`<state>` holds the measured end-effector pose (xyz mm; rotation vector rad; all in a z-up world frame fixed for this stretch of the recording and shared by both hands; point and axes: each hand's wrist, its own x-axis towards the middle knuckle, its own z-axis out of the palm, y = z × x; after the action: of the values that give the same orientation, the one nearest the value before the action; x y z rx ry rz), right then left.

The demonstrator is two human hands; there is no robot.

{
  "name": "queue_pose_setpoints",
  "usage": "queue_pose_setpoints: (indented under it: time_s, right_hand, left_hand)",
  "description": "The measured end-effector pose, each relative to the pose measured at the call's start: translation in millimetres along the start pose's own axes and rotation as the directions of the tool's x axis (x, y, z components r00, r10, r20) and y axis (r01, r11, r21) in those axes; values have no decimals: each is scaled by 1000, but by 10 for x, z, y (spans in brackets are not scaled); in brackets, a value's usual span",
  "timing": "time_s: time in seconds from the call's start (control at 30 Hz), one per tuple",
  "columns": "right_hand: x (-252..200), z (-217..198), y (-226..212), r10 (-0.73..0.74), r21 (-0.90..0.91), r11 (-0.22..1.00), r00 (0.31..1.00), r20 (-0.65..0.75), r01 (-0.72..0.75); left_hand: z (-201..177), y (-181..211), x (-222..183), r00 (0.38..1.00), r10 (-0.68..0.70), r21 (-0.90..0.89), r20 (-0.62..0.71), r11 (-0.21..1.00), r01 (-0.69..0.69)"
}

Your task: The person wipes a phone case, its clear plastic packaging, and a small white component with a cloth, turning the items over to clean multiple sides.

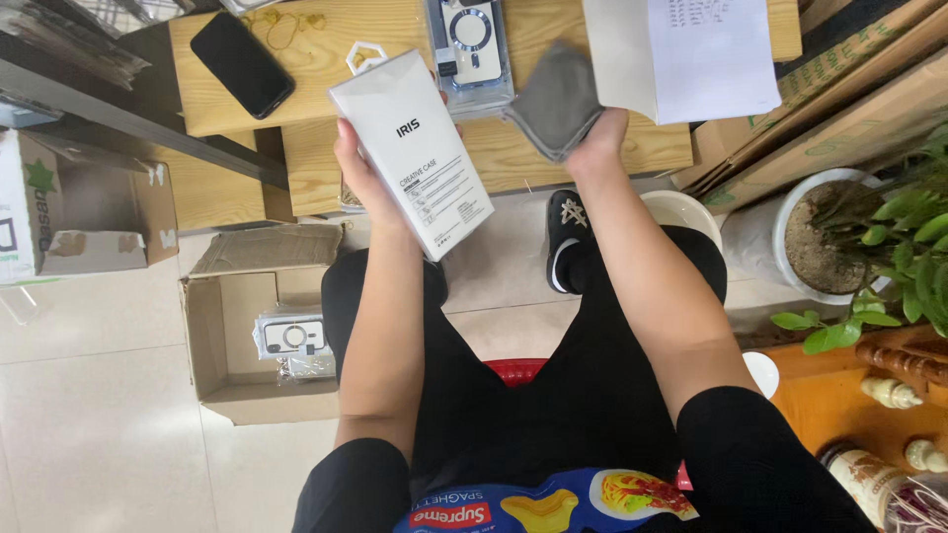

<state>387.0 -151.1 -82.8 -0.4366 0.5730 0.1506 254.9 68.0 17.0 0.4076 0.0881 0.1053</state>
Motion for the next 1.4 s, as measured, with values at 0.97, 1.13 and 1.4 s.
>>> queue_pose_setpoints:
  time_s: [0.97,1.13,1.4]
  right_hand:
    - [174,-68,39,-19,-478,856,912,-410,-197]
    - [73,-185,110,-67,-556,797,879,-472,-237]
    - [-1214,254,221,-265,-489,-80,455,850,868]
  left_hand:
    - [-208,-86,-24,966,-206,-95,153,970,222]
    - [-149,-112,-56,964,-232,-81,132,966,243]
    - [-693,-379,81,960,-243,195,-138,944,267]
